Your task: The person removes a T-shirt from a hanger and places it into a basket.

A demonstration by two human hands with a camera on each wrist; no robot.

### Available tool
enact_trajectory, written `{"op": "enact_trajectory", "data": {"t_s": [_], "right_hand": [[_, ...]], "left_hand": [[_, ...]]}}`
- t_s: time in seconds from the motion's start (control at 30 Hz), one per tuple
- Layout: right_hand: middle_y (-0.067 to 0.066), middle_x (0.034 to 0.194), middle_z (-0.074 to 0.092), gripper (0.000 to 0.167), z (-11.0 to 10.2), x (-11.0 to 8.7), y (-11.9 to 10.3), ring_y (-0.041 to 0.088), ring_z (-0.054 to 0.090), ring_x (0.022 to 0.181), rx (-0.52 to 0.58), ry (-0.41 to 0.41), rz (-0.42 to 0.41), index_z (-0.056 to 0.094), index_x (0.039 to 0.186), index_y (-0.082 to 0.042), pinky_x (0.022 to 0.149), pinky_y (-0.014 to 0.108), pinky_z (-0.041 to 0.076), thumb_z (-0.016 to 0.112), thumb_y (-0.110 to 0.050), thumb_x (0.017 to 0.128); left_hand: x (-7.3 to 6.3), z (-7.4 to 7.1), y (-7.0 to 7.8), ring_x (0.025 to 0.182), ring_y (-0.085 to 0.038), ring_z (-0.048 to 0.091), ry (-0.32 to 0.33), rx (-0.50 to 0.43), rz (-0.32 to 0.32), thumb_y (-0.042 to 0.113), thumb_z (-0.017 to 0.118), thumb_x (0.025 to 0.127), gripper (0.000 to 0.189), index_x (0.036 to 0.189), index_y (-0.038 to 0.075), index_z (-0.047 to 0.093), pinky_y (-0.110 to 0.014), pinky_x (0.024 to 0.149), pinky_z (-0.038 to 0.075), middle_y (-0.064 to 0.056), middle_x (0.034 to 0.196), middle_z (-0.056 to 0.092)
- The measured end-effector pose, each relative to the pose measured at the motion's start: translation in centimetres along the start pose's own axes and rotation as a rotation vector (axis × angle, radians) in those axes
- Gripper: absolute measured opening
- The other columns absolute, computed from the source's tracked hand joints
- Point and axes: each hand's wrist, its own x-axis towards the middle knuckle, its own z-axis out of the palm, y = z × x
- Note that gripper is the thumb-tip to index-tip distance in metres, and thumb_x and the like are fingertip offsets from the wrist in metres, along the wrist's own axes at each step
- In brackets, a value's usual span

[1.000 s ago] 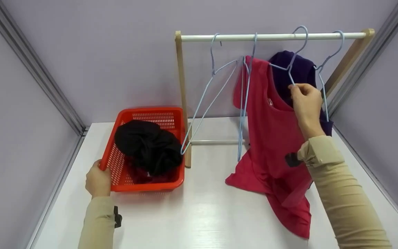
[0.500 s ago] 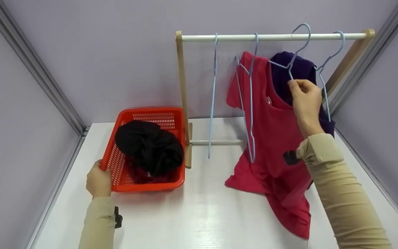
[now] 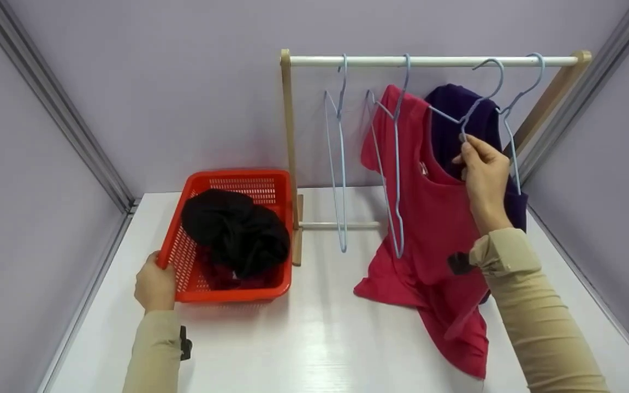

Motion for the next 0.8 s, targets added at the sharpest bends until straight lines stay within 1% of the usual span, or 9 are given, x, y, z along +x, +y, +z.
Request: {"op": "enact_trajectory", "data": {"t_s": [0.07, 0.13, 0.23, 0.3, 0.4, 0.5, 0.57, 0.7, 0.8], "right_hand": [[-0.012, 0.056, 0.061, 0.016, -0.1, -0.2, 0.5, 0.002, 0.044, 0.046, -0.017, 0.008, -0.012, 0.068, 0.098, -0.008, 0.046, 0.014, 0.034, 0.054, -0.004, 0.094], [-0.012, 0.059, 0.062, 0.018, -0.1, -0.4, 1.0, 0.003, 0.044, 0.047, -0.037, 0.005, -0.018, 0.067, 0.091, -0.014, 0.047, 0.014, 0.035, 0.053, -0.004, 0.094], [-0.012, 0.063, 0.061, 0.022, -0.2, -0.8, 1.6, 0.003, 0.043, 0.048, -0.068, -0.003, -0.009, 0.065, 0.085, -0.017, 0.048, 0.014, 0.035, 0.050, -0.002, 0.094], [-0.011, 0.064, 0.058, 0.021, -0.1, -1.1, 2.1, 0.002, 0.041, 0.048, -0.081, -0.001, 0.005, 0.063, 0.083, -0.016, 0.048, 0.013, 0.035, 0.050, -0.003, 0.093], [-0.012, 0.063, 0.053, 0.014, 0.0, -1.4, 3.0, 0.001, 0.043, 0.053, -0.149, 0.016, 0.008, 0.060, 0.081, -0.012, 0.052, 0.014, 0.036, 0.053, -0.009, 0.093], [-0.015, 0.060, 0.048, 0.016, 0.0, -1.8, 4.0, 0.000, 0.042, 0.057, -0.221, 0.046, -0.006, 0.058, 0.077, -0.012, 0.056, 0.015, 0.035, 0.060, -0.018, 0.092], [-0.015, 0.058, 0.045, 0.020, 0.1, -2.2, 4.4, 0.000, 0.041, 0.058, -0.242, 0.065, -0.010, 0.056, 0.073, -0.014, 0.057, 0.016, 0.034, 0.062, -0.021, 0.091], [-0.015, 0.055, 0.041, 0.023, 0.4, -3.6, 3.9, 0.000, 0.038, 0.056, -0.251, 0.084, -0.007, 0.055, 0.070, -0.013, 0.057, 0.016, 0.032, 0.063, -0.018, 0.091], [-0.015, 0.055, 0.042, 0.019, 0.5, -4.5, 3.7, 0.000, 0.038, 0.056, -0.237, 0.077, -0.037, 0.058, 0.074, -0.009, 0.057, 0.016, 0.032, 0.062, -0.014, 0.091]], "left_hand": [[0.0, 0.0, 0.0, 0.111, -0.049, 0.057, -0.007, 0.001, -0.005, 0.011, 0.049, 0.095, 0.045, 0.138, 0.000, 0.043, -0.060, 0.086, 0.046, -0.030, 0.132, 0.052], [0.0, 0.0, 0.0, 0.111, -0.049, 0.056, -0.011, 0.002, -0.008, 0.011, 0.049, 0.095, 0.045, 0.138, 0.000, 0.043, -0.060, 0.087, 0.045, -0.030, 0.132, 0.052], [0.0, 0.0, 0.0, 0.110, -0.049, 0.057, -0.010, 0.002, -0.010, 0.011, 0.049, 0.095, 0.045, 0.139, 0.001, 0.043, -0.059, 0.087, 0.045, -0.030, 0.132, 0.052], [0.0, 0.1, -0.1, 0.110, -0.049, 0.057, -0.002, 0.003, -0.007, 0.011, 0.049, 0.095, 0.045, 0.138, 0.001, 0.044, -0.059, 0.087, 0.045, -0.029, 0.132, 0.053], [0.1, 0.1, -0.1, 0.110, -0.049, 0.057, 0.007, 0.005, -0.003, 0.011, 0.049, 0.094, 0.045, 0.138, 0.001, 0.044, -0.060, 0.086, 0.045, -0.029, 0.131, 0.053], [0.1, 0.2, -0.2, 0.109, -0.049, 0.057, 0.004, 0.006, -0.002, 0.012, 0.050, 0.094, 0.045, 0.138, 0.001, 0.044, -0.059, 0.085, 0.046, -0.029, 0.131, 0.053], [0.1, 0.2, -0.2, 0.109, -0.049, 0.057, 0.007, 0.005, 0.000, 0.012, 0.050, 0.094, 0.045, 0.138, 0.001, 0.044, -0.059, 0.085, 0.046, -0.029, 0.131, 0.053], [0.1, 0.2, -0.3, 0.109, -0.049, 0.057, 0.015, 0.007, 0.004, 0.012, 0.050, 0.094, 0.045, 0.137, 0.001, 0.045, -0.059, 0.084, 0.046, -0.029, 0.131, 0.054], [0.2, 0.2, -0.3, 0.109, -0.049, 0.057, 0.011, 0.009, 0.004, 0.012, 0.049, 0.094, 0.045, 0.137, 0.001, 0.045, -0.059, 0.085, 0.046, -0.029, 0.131, 0.054]]}}
